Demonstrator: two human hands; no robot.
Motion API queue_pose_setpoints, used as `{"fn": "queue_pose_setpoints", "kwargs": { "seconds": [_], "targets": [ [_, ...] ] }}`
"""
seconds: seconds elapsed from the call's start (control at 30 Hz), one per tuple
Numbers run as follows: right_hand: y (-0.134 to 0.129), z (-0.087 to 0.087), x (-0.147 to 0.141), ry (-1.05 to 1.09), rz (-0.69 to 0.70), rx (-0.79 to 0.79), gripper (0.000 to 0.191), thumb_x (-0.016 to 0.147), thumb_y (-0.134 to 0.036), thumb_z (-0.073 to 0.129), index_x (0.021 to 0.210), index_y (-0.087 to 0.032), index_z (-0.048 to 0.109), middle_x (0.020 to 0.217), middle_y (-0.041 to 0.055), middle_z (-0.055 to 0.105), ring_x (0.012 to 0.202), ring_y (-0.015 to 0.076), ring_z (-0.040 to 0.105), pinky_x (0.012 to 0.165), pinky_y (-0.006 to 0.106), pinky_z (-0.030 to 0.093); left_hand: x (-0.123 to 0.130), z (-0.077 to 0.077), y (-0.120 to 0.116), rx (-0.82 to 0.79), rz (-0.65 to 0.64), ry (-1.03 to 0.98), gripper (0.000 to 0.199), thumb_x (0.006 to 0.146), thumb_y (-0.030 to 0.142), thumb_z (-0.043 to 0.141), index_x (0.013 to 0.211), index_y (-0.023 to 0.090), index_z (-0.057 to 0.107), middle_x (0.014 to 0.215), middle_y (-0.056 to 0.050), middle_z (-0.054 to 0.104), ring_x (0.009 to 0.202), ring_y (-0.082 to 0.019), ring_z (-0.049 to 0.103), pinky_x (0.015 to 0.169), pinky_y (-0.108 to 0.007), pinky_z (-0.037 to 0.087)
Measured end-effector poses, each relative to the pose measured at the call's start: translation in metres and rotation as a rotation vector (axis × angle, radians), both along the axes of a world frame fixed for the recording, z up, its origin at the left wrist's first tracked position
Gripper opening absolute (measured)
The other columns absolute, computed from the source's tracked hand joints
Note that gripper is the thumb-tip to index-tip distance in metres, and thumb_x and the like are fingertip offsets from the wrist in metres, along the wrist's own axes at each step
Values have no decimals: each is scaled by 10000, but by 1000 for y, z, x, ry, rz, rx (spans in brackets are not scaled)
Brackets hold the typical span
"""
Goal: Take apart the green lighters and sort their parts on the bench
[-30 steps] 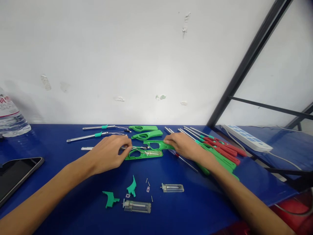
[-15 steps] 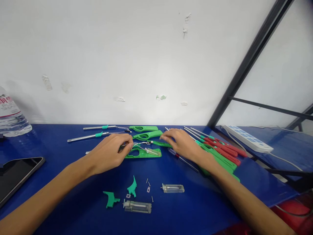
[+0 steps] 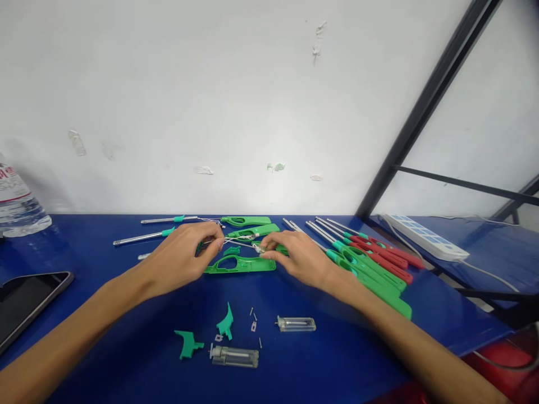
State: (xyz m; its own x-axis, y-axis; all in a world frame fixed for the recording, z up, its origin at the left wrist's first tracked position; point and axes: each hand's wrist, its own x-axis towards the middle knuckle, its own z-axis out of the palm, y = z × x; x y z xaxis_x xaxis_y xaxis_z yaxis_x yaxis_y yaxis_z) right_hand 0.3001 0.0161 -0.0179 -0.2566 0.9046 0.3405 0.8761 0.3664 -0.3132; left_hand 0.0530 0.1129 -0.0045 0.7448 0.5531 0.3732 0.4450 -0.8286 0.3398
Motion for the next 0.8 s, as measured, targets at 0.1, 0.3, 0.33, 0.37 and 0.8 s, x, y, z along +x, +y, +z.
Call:
{"fn": "queue_pose_setpoints", "kwargs": {
  "seconds": [0.1,0.3,0.33,0.37,0.8],
  "targets": [
    [-2,4,-1,-71,-54,52,174,994,-331,568,1054,-214,680,1003,33,765,961,196,683,848,308,472,-2,3,4,20,8,10,287,987,338,400,749,220,508,712,19,559,611,-143,459,601,-295,337],
    [-10,12,-6,-206,-212,59,206,1027,-324,497,1077,-232,675,952,35,770,903,215,696,763,302,429,-1,6,4,58,17,2,271,983,340,405,772,217,523,715,17,567,599,-142,452,596,-301,332],
    [-11,13,-6,-224,-228,61,213,1033,-313,481,1080,-231,672,941,39,770,887,219,697,745,303,415,-1,7,3,58,17,0,272,984,342,406,772,217,523,714,17,568,597,-141,452,594,-302,332],
    [-12,14,-6,-239,-237,65,219,1037,-302,466,1081,-229,669,934,43,770,873,223,696,731,307,401,-1,8,3,59,16,-2,273,984,344,406,772,218,523,714,16,569,597,-142,454,594,-303,333],
    [-13,20,7,-279,-342,111,178,1008,-225,491,1062,-232,661,973,53,770,866,229,690,662,304,354,-11,22,8,130,49,-2,273,955,381,412,784,220,551,715,11,612,607,-147,501,594,-289,370]
  ]
}}
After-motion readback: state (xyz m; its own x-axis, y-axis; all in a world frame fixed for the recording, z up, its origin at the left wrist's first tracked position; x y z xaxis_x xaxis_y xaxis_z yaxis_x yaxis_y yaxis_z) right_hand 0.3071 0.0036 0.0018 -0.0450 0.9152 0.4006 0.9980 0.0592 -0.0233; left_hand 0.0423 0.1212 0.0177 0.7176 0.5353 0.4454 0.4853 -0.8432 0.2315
